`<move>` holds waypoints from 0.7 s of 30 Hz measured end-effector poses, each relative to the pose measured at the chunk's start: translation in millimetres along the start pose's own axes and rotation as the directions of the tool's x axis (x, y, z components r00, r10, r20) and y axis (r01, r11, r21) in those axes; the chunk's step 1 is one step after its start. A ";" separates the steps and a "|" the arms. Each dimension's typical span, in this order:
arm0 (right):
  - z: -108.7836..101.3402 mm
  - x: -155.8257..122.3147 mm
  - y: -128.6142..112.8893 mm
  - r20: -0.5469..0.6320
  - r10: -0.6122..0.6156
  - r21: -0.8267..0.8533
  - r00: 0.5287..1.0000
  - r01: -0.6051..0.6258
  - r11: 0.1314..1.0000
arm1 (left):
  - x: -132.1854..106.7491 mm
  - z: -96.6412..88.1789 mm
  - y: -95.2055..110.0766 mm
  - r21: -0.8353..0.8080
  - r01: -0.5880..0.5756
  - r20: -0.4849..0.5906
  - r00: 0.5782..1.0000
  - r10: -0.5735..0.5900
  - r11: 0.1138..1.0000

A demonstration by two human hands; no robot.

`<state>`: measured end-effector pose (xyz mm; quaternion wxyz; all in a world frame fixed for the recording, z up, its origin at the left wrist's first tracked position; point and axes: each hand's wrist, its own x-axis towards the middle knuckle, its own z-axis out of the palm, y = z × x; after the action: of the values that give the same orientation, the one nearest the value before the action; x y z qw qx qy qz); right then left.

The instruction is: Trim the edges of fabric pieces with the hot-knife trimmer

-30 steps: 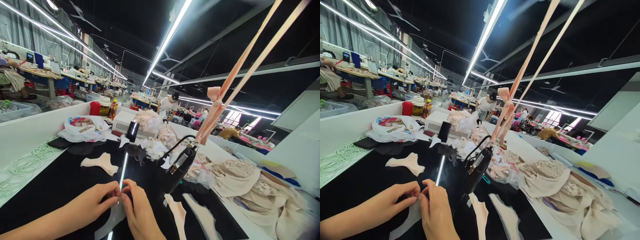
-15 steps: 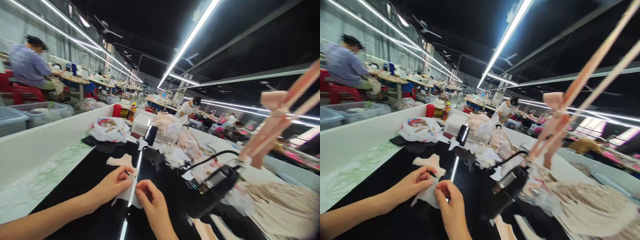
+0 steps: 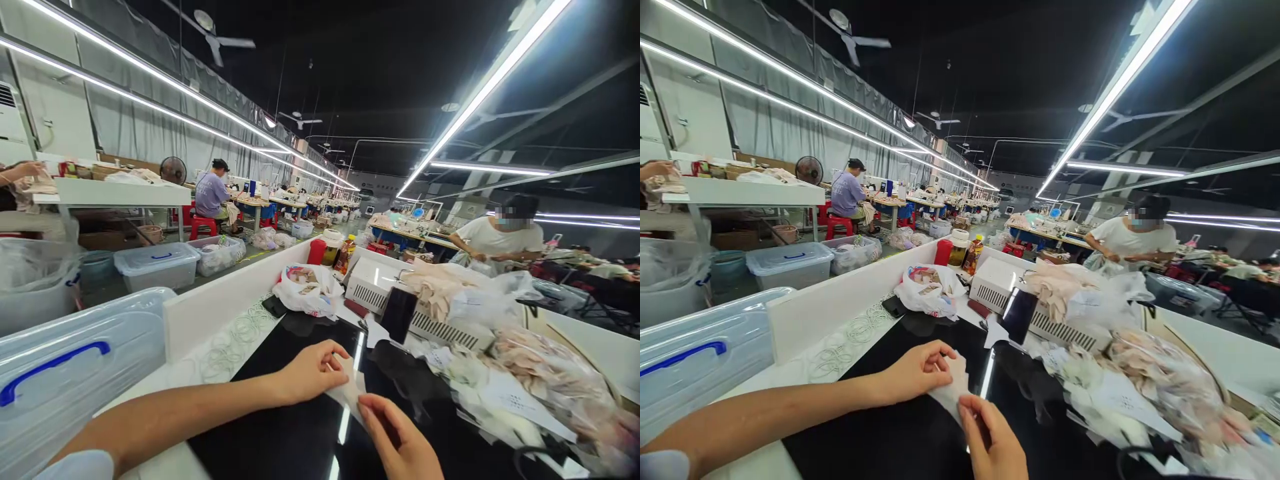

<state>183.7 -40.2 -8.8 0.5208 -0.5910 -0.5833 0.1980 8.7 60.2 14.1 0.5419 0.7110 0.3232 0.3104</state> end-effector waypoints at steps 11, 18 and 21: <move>20.3 38.4 17.6 0.026 -0.121 -0.334 0.992 0.122 0.935 | 40.0 -23.5 -9.2 0.435 -0.191 0.026 0.980 0.199 0.880; 26.1 39.3 36.9 0.078 -0.205 -0.482 0.976 0.217 0.849 | 45.4 -19.9 -25.7 0.578 -0.227 0.089 0.972 0.216 0.784; 29.2 36.9 41.6 0.074 -0.271 -0.545 0.960 0.266 0.795 | 45.2 -17.8 -31.8 0.613 -0.233 0.093 0.970 0.224 0.755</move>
<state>188.2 13.3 -41.3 0.3540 -0.6275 -0.6912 -0.0560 17.7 112.9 -8.7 0.2388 0.8854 0.3140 0.2458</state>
